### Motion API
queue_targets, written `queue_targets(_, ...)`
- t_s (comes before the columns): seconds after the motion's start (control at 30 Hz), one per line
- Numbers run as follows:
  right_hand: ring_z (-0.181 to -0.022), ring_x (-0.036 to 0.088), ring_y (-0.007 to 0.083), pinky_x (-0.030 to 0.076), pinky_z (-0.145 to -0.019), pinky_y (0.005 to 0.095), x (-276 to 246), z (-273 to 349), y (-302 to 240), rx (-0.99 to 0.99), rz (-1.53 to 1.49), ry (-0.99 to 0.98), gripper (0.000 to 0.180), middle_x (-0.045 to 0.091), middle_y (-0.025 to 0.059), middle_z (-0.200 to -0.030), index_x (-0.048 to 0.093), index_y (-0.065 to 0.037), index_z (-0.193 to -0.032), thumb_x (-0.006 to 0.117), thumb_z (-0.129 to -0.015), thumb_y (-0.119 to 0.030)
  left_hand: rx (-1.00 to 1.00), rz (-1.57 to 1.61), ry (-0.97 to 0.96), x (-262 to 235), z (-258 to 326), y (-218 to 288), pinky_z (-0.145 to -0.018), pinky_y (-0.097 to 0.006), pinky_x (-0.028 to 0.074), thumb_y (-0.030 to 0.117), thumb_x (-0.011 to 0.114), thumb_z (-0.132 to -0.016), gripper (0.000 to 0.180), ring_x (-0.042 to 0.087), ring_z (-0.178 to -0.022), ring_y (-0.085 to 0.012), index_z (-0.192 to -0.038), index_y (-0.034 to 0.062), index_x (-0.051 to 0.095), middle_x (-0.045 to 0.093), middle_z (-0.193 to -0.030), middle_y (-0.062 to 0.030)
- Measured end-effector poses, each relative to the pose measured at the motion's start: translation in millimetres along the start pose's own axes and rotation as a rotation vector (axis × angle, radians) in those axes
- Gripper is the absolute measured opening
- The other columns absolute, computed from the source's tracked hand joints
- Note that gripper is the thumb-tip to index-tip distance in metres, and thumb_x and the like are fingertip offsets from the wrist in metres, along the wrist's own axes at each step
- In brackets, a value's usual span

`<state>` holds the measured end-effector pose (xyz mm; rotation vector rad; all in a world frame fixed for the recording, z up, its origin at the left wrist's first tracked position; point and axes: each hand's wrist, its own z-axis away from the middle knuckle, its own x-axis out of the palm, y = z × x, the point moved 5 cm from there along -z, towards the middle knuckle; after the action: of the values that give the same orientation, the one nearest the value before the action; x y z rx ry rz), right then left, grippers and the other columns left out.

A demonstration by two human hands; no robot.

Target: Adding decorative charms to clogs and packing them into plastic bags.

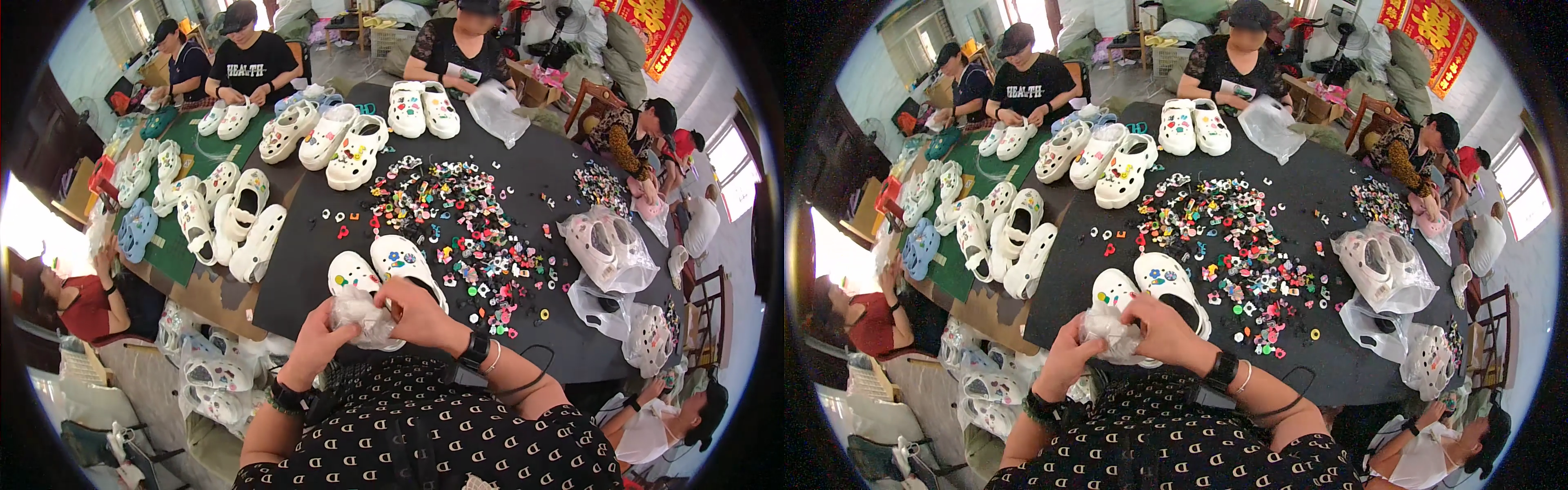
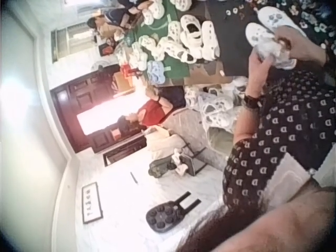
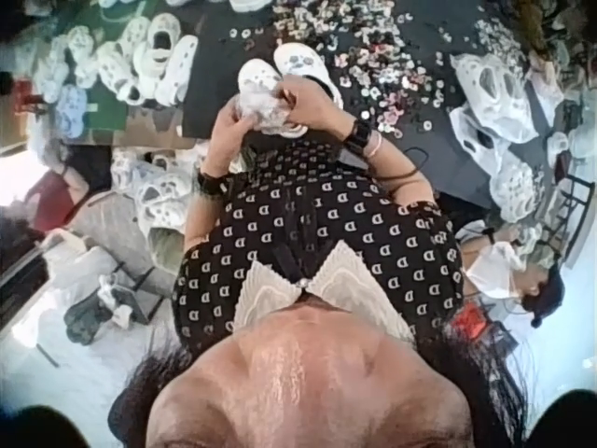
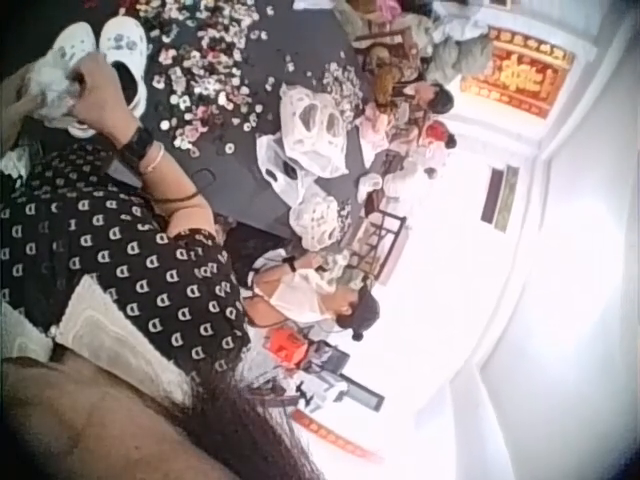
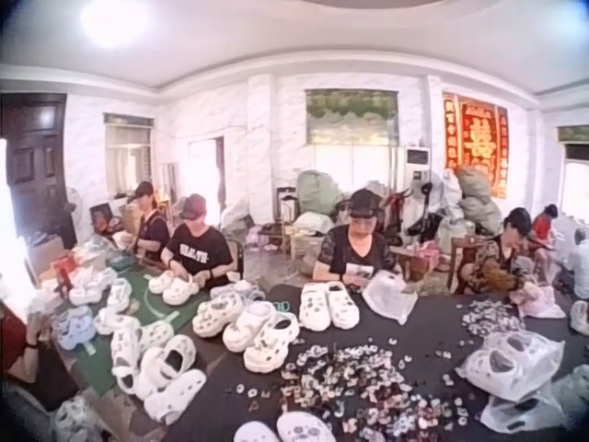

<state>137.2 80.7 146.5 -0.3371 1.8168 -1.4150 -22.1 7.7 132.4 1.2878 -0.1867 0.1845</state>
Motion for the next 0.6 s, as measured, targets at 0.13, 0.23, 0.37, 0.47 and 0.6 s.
queue_targets(0.13,-0.079,0.055,0.0169,0.049,-0.067,0.0269,2,4,-12,-0.080,-0.042,0.018,0.067,0.047,0.0086,-0.126,0.049,-0.011,-0.128,0.078,-0.067,-0.006,-0.005,-0.271,-0.203,1,-5,-12,-0.084,-0.027,0.047,0.010,0.069,-0.078,0.045,0.057,-0.092,-0.0096,-0.119,-0.0017,0.055,0.063,-0.100,-0.0038)
queue_targets(0.23,-0.089,0.060,0.0259,0.050,-0.075,0.0325,10,6,0,-0.260,0.166,-0.123,0.061,0.059,0.0129,-0.109,0.052,-0.008,-0.127,0.074,-0.070,-0.006,-0.052,-0.255,-0.231,2,-9,-27,-0.082,-0.027,0.047,0.013,0.070,-0.078,0.047,0.057,-0.089,-0.0094,-0.120,0.0005,0.055,0.063,-0.097,-0.0040)
queue_targets(0.37,-0.094,0.061,0.0336,0.050,-0.079,0.0407,1,5,33,0.073,0.325,-0.160,0.031,0.063,0.0151,-0.099,0.061,-0.004,-0.099,0.066,-0.069,-0.003,-0.089,-0.421,-0.106,-6,-15,-44,-0.087,-0.031,0.047,0.017,0.074,-0.079,0.057,0.058,-0.098,-0.0149,-0.128,0.0013,0.049,0.059,-0.112,-0.0088)
queue_targets(0.47,-0.086,0.064,0.0337,0.051,-0.073,0.0426,12,3,61,0.124,0.546,-0.178,0.017,0.065,0.0148,-0.089,0.063,-0.005,-0.087,0.065,-0.071,-0.009,0.047,-0.613,0.082,-23,-22,-39,-0.088,-0.035,0.048,0.026,0.077,-0.077,0.062,0.058,-0.101,-0.0235,-0.127,0.0025,0.049,0.054,-0.119,-0.0151)
queue_targets(0.6,-0.072,0.065,0.0365,0.052,-0.066,0.0452,30,-4,81,0.137,0.652,-0.091,0.013,0.065,0.0165,-0.074,0.065,-0.005,-0.079,0.065,-0.071,-0.015,0.225,-0.900,0.284,-47,-39,-59,-0.088,-0.039,0.046,0.029,0.075,-0.078,0.067,0.054,-0.105,-0.0289,-0.131,0.0029,0.045,0.052,-0.122,-0.0191)
